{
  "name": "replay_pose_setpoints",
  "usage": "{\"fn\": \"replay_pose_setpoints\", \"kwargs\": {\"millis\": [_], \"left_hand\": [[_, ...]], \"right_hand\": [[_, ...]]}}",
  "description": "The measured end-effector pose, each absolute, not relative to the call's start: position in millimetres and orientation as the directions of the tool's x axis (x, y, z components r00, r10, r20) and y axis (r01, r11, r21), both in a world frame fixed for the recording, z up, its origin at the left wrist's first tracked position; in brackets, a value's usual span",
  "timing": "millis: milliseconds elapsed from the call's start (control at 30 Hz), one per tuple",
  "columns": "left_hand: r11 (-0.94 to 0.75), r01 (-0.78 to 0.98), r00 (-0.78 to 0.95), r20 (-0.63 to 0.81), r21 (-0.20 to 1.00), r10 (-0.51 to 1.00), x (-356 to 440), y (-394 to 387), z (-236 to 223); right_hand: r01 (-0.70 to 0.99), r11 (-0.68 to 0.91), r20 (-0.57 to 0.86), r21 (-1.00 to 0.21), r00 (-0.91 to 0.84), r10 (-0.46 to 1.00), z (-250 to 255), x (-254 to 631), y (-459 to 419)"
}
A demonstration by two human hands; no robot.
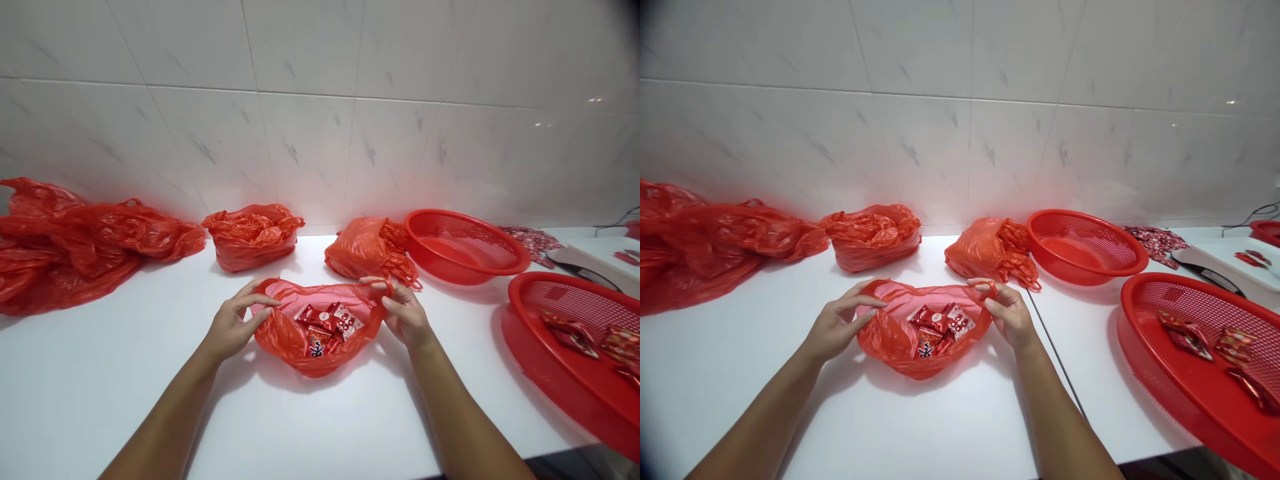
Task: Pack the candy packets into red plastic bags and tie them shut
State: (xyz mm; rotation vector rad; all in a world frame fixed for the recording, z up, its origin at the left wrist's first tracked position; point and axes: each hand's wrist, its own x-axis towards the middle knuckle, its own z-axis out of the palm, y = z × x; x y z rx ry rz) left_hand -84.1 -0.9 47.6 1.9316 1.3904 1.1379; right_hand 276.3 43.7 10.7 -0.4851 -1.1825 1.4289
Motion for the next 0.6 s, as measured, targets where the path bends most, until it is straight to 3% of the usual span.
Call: {"fn": "replay_pose_setpoints", "kwargs": {"millis": [167, 333, 400, 500, 600], "left_hand": [[-0.314, 0.478, 0.081, 0.314, 0.821, 0.946, -84, -1, 53], [-0.382, 0.521, 0.142, 0.363, 0.763, 0.921, -84, -4, 55], [-0.384, 0.618, 0.109, 0.408, 0.686, 0.906, -82, -5, 57], [-0.338, 0.814, 0.103, 0.455, 0.473, 0.885, -77, -9, 58], [-0.255, 0.904, 0.14, 0.326, 0.343, 0.935, -75, -14, 58]], "right_hand": [[-0.52, 0.17, 0.339, -0.837, -0.25, 0.907, 11, 276, 44], [-0.519, 0.167, 0.335, -0.839, -0.25, 0.908, 11, 275, 44], [-0.518, 0.168, 0.337, -0.839, -0.25, 0.908, 12, 275, 44], [-0.518, 0.156, 0.327, -0.841, -0.257, 0.909, 12, 275, 43], [-0.525, 0.139, 0.317, -0.839, -0.264, 0.911, 12, 274, 44]]}}
